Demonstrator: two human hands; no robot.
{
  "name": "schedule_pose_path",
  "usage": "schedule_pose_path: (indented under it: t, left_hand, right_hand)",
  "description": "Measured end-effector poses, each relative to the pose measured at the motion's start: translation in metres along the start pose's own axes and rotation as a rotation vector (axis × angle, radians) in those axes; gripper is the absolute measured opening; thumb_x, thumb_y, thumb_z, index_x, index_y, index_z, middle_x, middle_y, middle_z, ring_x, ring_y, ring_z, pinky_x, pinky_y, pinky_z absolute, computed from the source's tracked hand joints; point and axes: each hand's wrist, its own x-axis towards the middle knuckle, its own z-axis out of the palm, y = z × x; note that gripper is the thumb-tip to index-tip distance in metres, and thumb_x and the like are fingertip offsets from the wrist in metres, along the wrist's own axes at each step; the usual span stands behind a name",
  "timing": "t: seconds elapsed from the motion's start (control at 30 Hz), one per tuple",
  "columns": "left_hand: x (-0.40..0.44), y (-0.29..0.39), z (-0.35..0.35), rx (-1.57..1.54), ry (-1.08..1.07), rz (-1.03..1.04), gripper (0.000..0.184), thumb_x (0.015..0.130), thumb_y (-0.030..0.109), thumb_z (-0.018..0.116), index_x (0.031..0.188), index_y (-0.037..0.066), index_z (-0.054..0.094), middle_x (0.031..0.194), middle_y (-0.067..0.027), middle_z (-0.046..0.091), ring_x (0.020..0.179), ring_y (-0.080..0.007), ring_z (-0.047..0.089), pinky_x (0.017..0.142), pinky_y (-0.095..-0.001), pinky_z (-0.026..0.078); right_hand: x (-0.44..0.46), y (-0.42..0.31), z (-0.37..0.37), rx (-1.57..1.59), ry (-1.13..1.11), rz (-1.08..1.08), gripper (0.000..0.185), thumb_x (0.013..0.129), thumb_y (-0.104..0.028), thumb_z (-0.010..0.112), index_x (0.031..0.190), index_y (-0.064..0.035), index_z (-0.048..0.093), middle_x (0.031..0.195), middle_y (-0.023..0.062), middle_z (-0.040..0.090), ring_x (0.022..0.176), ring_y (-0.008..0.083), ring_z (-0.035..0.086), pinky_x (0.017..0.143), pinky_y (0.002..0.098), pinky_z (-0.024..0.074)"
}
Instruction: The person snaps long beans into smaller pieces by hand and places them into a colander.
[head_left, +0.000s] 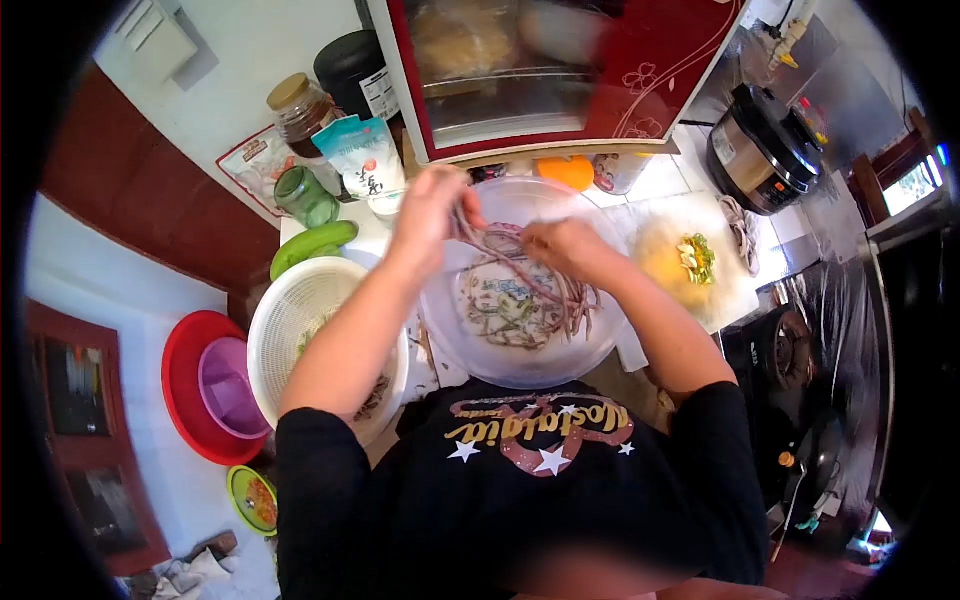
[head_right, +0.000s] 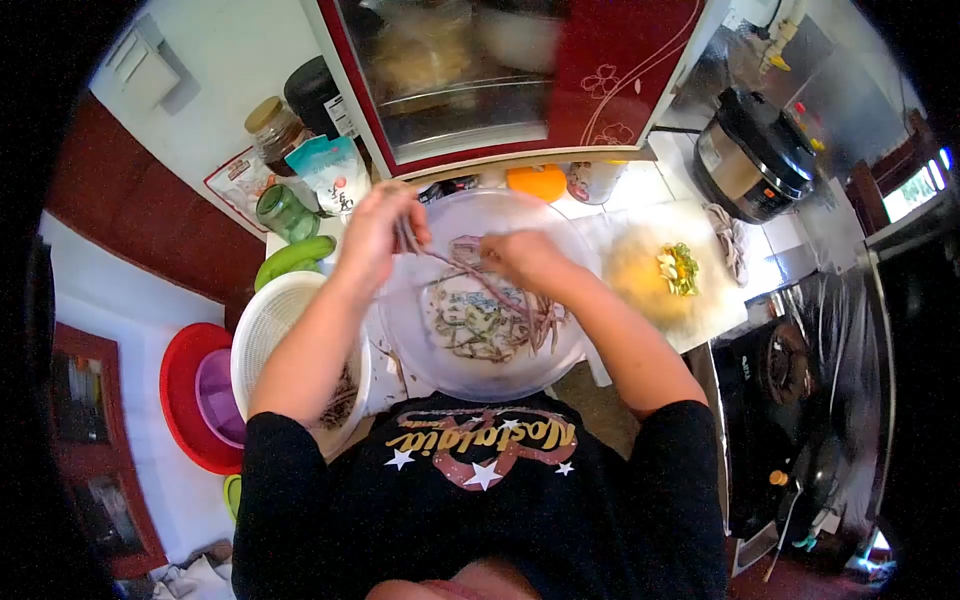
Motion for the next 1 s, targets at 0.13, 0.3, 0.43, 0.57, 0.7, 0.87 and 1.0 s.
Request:
schedule_pose_path:
  t: [0.13,0.3,0.43,0.57,0.7,0.87,1.0]
  left_hand:
    - [0.008,0.001,-0.046,-0.042,0.028,-0.025,0.009,0.084,0.017,0.052,0.084,0.009,0.047,0.063,-0.0018,0.052,0.049,-0.0119,0.052,0.045,-0.0264,0.046]
    - [0.001,-0.015,-0.060,-0.110,0.005,-0.068,0.008,0.082,0.012,0.055,0.080,0.009,0.049,0.058,0.0008,0.046,0.046,-0.0109,0.047,0.044,-0.0264,0.044]
    - [-0.002,-0.017,-0.068,-0.143,0.008,-0.105,0.007,0.081,0.012,0.056,0.082,0.008,0.050,0.056,0.0007,0.046,0.044,-0.0113,0.046,0.041,-0.0248,0.040]
    - [-0.011,-0.022,-0.064,-0.053,-0.056,-0.125,0.007,0.081,0.011,0.056,0.082,0.007,0.051,0.055,-0.0002,0.048,0.042,-0.0113,0.046,0.040,-0.0234,0.039]
    - [-0.027,-0.041,-0.036,0.145,-0.279,-0.300,0.009,0.081,0.012,0.055,0.084,0.004,0.053,0.059,-0.0023,0.052,0.046,-0.0097,0.048,0.041,-0.0209,0.037]
    - [-0.042,-0.064,0.002,0.277,-0.508,-0.327,0.014,0.080,0.013,0.059,0.091,0.004,0.056,0.063,0.0006,0.052,0.046,-0.0062,0.043,0.042,-0.0187,0.033]
    - [-0.050,-0.069,0.019,0.367,-0.497,-0.216,0.014,0.079,0.012,0.060,0.091,0.004,0.057,0.064,0.0012,0.050,0.047,-0.0050,0.041,0.042,-0.0181,0.031]
  right_hand:
    - [-0.003,0.005,0.025,0.262,-0.534,-0.168,0.017,0.078,-0.021,0.052,0.079,-0.0060,0.060,0.080,0.0136,0.063,0.072,0.0313,0.061,0.062,0.0373,0.0477]
    - [-0.015,0.002,0.081,-0.119,-0.505,-0.050,0.016,0.078,-0.016,0.050,0.080,-0.0045,0.061,0.082,0.0176,0.063,0.074,0.0309,0.061,0.065,0.0365,0.0478]
    - [-0.016,0.008,0.081,-0.105,-0.469,-0.052,0.014,0.075,-0.013,0.052,0.080,-0.0029,0.061,0.078,0.0197,0.062,0.068,0.0288,0.062,0.062,0.0368,0.0483]
    - [-0.013,0.014,0.024,0.631,-0.575,0.220,0.011,0.071,-0.007,0.060,0.082,-0.0023,0.060,0.070,0.0086,0.062,0.058,0.0164,0.060,0.052,0.0286,0.0467]
    - [-0.017,0.011,-0.017,1.096,-0.642,0.318,0.015,0.073,-0.003,0.059,0.087,-0.0004,0.057,0.072,0.0049,0.060,0.057,0.0107,0.059,0.048,0.0229,0.0448]
    - [-0.021,0.001,-0.025,1.379,-0.514,0.309,0.016,0.076,-0.003,0.060,0.091,-0.0021,0.054,0.070,0.0050,0.059,0.057,0.0117,0.059,0.048,0.0207,0.0455]
    - [-0.020,-0.011,-0.019,1.464,-0.351,0.318,0.008,0.078,-0.002,0.058,0.086,-0.0013,0.054,0.072,0.0058,0.060,0.055,0.0125,0.059,0.046,0.0200,0.0469]
